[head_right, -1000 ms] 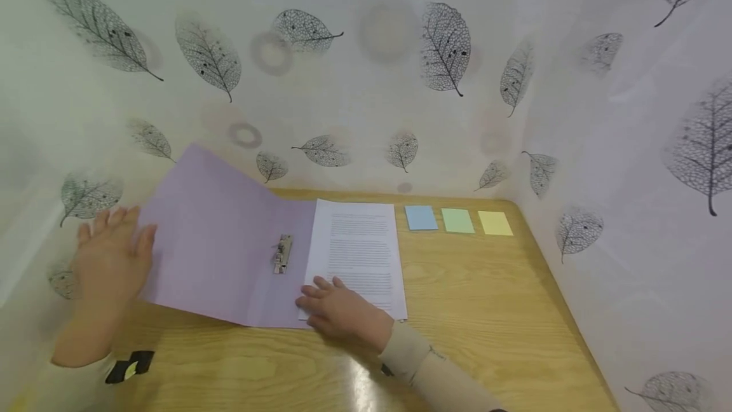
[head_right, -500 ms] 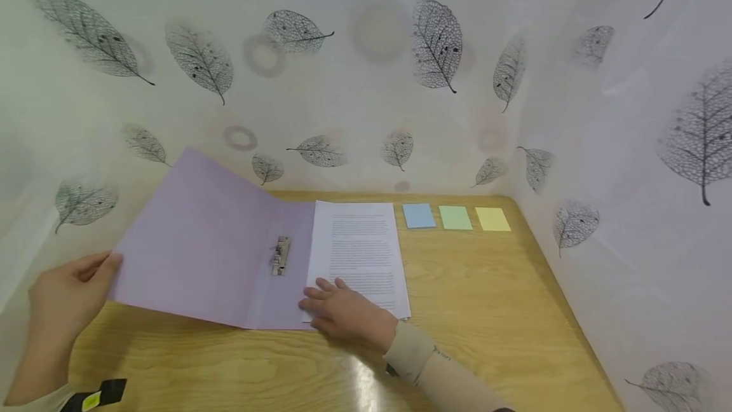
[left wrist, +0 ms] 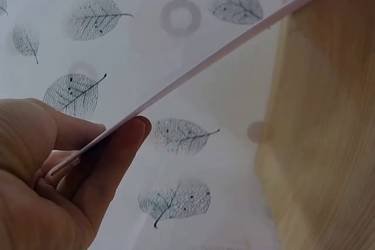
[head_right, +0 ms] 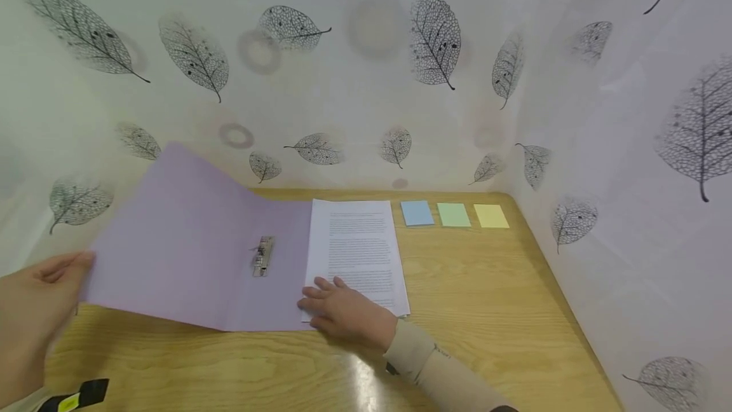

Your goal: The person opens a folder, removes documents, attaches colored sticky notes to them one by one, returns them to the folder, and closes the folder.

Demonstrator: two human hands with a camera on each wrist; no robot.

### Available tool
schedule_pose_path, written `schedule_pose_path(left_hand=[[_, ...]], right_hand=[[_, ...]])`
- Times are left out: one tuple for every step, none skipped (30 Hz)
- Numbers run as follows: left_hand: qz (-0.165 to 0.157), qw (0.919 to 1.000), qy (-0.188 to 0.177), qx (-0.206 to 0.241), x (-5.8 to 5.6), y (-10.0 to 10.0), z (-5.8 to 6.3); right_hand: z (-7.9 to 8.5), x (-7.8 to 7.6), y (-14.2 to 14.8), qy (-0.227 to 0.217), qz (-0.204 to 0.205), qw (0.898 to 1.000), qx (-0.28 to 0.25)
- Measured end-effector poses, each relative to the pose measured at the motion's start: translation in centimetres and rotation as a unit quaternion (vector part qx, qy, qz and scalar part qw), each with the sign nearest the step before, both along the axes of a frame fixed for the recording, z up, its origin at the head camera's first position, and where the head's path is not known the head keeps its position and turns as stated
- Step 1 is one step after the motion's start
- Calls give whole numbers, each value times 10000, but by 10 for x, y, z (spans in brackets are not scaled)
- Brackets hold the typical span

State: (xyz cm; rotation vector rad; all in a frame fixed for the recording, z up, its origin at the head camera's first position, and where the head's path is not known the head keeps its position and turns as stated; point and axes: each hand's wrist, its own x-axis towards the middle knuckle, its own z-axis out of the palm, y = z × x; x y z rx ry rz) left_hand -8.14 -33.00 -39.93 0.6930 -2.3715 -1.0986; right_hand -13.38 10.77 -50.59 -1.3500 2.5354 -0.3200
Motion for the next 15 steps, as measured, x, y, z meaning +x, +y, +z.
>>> schedule_pose_path(left_hand=[[62,9999,-119,36,0,-2,2],[101,9997,-211,60,1,-6,3],[147,9994,-271,127,1,-9,5],[174,9993,-294,126,1,-13,6],[256,9989,-375,127,0,-16,7],[312,9984,-466,123,0,-20,9],[397,9972,-623,93,-2,-24,10],[446,9967,-678,95,-3,-28,12],[514,9952,-814,151,-3,-33,14],[545,9947,-863,141,-4,-36,15],[590,9941,-884,237,-4,-41,15],[613,9943,-789,361,-4,-45,15],[624,9948,-659,473,-3,-50,13],[591,9955,-439,600,-2,-55,11],[565,9959,-272,645,-2,-60,9]], right_hand=[[0,0,0,22,14,10000,0],[-1,0,0,43,35,10000,-14],[-1,0,0,61,55,10000,-23],[-1,-1,0,93,74,9999,-31],[-2,-1,0,100,83,9999,-37],[-2,-1,0,94,91,9999,-45],[-2,-1,-1,82,102,9999,-60],[-2,-2,-1,54,95,9999,-65],[-2,-2,-1,17,77,10000,-61],[-1,-2,-1,-14,65,10000,-59],[-1,-2,-1,-77,42,9999,-58],[-1,-2,-1,-111,24,9999,-61],[-1,-2,-1,-113,14,9999,-57],[0,-2,-1,-136,-11,9999,-44],[0,-3,-1,-131,-21,9999,-39]])
